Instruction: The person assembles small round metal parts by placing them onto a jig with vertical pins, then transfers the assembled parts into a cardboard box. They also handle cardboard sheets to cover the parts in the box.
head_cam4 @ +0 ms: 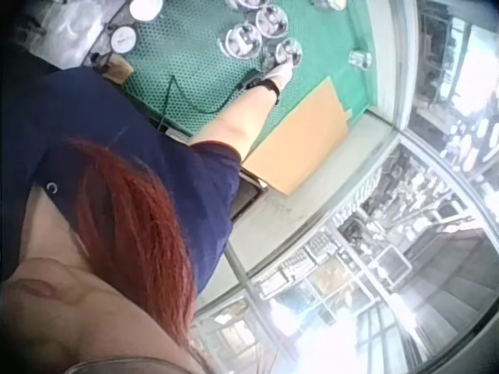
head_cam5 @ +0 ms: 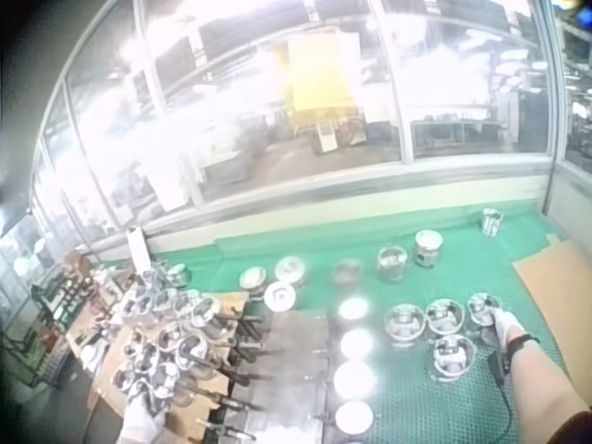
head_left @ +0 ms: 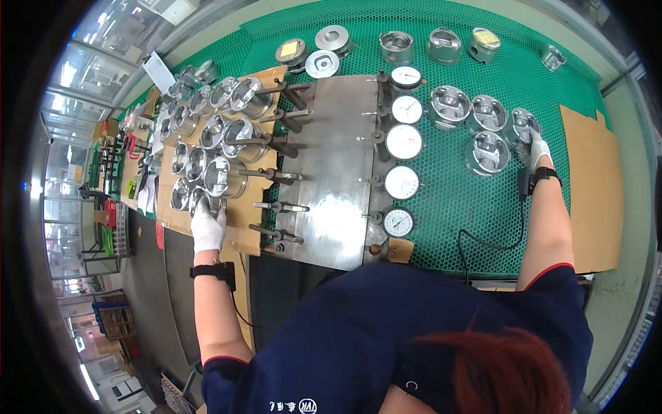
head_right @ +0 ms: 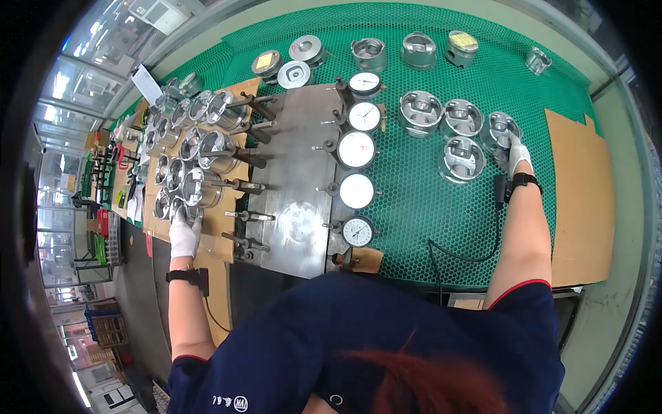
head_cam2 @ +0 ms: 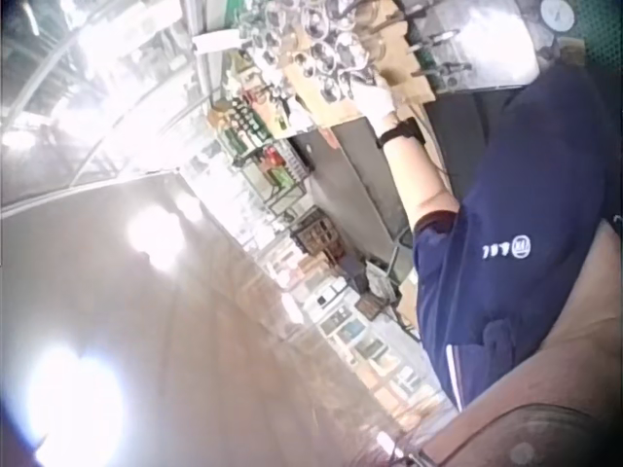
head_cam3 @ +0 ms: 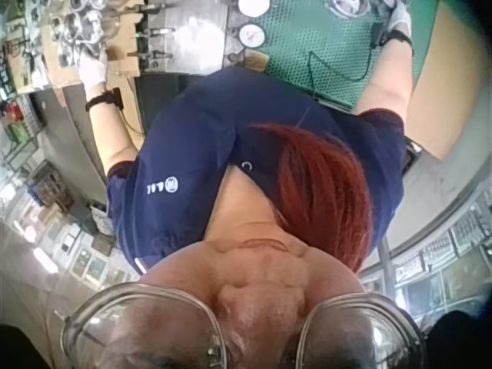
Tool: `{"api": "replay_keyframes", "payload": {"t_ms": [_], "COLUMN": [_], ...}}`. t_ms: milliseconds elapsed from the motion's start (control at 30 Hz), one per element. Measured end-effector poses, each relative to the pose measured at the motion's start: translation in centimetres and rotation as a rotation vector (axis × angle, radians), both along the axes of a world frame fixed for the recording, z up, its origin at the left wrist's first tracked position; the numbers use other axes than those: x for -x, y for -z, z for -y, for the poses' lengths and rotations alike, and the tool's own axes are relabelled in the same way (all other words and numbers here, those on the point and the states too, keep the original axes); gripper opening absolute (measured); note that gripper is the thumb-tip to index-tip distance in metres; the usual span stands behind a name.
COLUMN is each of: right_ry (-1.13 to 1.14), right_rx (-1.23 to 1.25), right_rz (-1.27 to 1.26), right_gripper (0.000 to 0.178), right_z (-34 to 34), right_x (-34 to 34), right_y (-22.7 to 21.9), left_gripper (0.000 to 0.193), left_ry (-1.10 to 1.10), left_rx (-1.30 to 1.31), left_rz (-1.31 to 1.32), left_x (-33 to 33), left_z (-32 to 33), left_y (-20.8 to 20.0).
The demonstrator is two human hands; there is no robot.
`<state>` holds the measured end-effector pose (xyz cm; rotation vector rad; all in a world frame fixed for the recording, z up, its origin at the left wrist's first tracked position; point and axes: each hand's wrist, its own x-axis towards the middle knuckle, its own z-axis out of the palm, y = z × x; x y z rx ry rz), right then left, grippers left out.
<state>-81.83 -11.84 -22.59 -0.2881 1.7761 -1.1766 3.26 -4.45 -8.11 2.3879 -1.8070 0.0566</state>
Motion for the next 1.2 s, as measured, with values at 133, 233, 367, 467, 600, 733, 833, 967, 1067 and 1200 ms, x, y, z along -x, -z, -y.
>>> {"api": "replay_keyframes", "payload": {"t_ms": [133, 233, 367, 467, 600, 733, 833, 967, 1067, 1200], "right_ry": [-0.077, -0.005, 0.008, -0.058, -0.252, -0.851, -1.178, -0.955, -0.916, -0.962], "right_rx": [0.039, 0.039, 0.131, 0.209, 0.225, 0.232, 0.508, 0.757, 0.738, 0.67], "right_rz": [-0.117, -0.068, -0.043, -0.14, -0.245, -0.067, 0.06, -0.311, -0.615, -0.994], "right_gripper": [0.055, 0.057, 0.048, 0.048, 0.05, 0.046, 0.089, 0.127, 0.119, 0.11], "right_z": [-4.2, -9.0, -15.7, -18.1, -19.1, -19.2, -18.1, -18.5, -17.5, -16.6], "right_x": [-5.1, -4.5, -4.0, -5.9, -20.5, -33.3, -42.0, -48.8, -48.2, -49.0], "right_y": [-5.3, -5.2, -5.9, -8.6, -18.4, -22.3, -21.0, -20.1, -18.9, -19.5], "left_gripper": [0.054, 0.046, 0.047, 0.047, 0.046, 0.038, 0.033, 0.046, 0.059, 0.073], "left_ry": [-0.084, -0.043, -0.112, -0.087, -0.244, -0.055, 0.16, 0.458, 0.378, 0.788], "left_rx": [-0.044, 0.068, -0.15, -0.218, -0.169, -0.171, -0.356, -0.677, -0.715, -0.271], "left_rz": [0.06, 0.121, 0.073, -0.046, -1.009, -1.419, -1.702, -1.989, -1.574, -0.933], "left_x": [0.3, -0.1, 1.3, -1.9, -1.7, 5.2, 8.4, 12.8, 12.5, 12.8], "left_z": [0.0, 1.1, 0.7, -1.2, -3.6, -5.8, -6.7, -8.2, -7.3, -6.1], "left_y": [-0.4, -0.4, -2.0, -1.9, -5.4, -11.1, -11.1, -9.5, -8.3, -6.7]}}
